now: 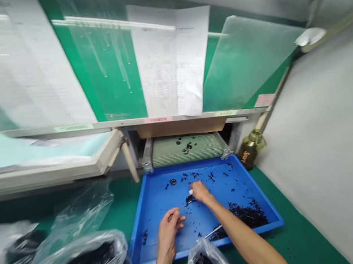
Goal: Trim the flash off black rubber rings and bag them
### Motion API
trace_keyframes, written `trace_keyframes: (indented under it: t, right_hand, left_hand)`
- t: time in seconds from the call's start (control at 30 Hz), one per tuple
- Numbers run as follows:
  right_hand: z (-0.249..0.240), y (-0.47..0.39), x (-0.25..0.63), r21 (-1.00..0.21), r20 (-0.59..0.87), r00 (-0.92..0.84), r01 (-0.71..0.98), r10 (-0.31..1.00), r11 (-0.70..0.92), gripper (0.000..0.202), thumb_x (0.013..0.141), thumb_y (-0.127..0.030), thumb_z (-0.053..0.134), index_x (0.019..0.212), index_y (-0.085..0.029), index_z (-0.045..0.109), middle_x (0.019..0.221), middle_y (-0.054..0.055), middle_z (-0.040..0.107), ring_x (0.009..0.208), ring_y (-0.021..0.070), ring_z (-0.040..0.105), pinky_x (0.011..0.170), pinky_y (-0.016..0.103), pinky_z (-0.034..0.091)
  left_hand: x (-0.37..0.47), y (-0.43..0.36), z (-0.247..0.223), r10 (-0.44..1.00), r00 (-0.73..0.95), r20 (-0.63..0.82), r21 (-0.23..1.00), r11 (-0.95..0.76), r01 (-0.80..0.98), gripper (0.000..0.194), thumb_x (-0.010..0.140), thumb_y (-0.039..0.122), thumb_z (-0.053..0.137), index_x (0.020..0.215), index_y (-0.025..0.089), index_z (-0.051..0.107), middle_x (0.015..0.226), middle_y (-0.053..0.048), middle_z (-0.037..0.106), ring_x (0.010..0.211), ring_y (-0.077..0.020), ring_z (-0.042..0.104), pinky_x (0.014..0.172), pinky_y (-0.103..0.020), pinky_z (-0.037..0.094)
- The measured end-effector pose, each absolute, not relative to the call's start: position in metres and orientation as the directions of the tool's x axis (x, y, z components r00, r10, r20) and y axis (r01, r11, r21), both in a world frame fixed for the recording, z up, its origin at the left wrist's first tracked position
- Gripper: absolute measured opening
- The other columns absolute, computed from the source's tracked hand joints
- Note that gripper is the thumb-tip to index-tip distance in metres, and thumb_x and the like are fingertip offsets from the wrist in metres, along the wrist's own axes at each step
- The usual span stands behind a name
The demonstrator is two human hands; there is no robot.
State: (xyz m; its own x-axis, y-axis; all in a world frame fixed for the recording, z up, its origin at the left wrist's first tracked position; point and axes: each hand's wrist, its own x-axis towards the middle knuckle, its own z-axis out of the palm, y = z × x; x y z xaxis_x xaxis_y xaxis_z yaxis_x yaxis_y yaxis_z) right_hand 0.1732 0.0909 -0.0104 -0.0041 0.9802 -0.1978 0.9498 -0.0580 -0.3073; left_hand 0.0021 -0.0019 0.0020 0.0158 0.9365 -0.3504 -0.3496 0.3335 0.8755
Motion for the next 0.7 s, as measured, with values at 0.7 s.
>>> trace_keyframes:
  t: [0.7]
  right_hand:
    - [0.036, -0.018, 0.130, -0.464, 0.279, -0.111, 0.854, 0.954, 0.235, 0.024, 0.081, -0.014, 0.041, 0.100, -0.023, 0.053, 0.093, 0.001, 0.060, 0.079, 0.0143, 0.055, 0.067, 0.022, 0.037]
  left_hand:
    - [0.009, -0.003, 0.008, 0.973, 0.177, -0.149, 0.981, 0.167, -0.094, 0.055, 0.058, 0.071, 0.058, 0.070, 0.017, 0.054, 0.049, 0.004, 0.048, 0.042, -0.0090, 0.037, 0.041, -0.020, 0.023]
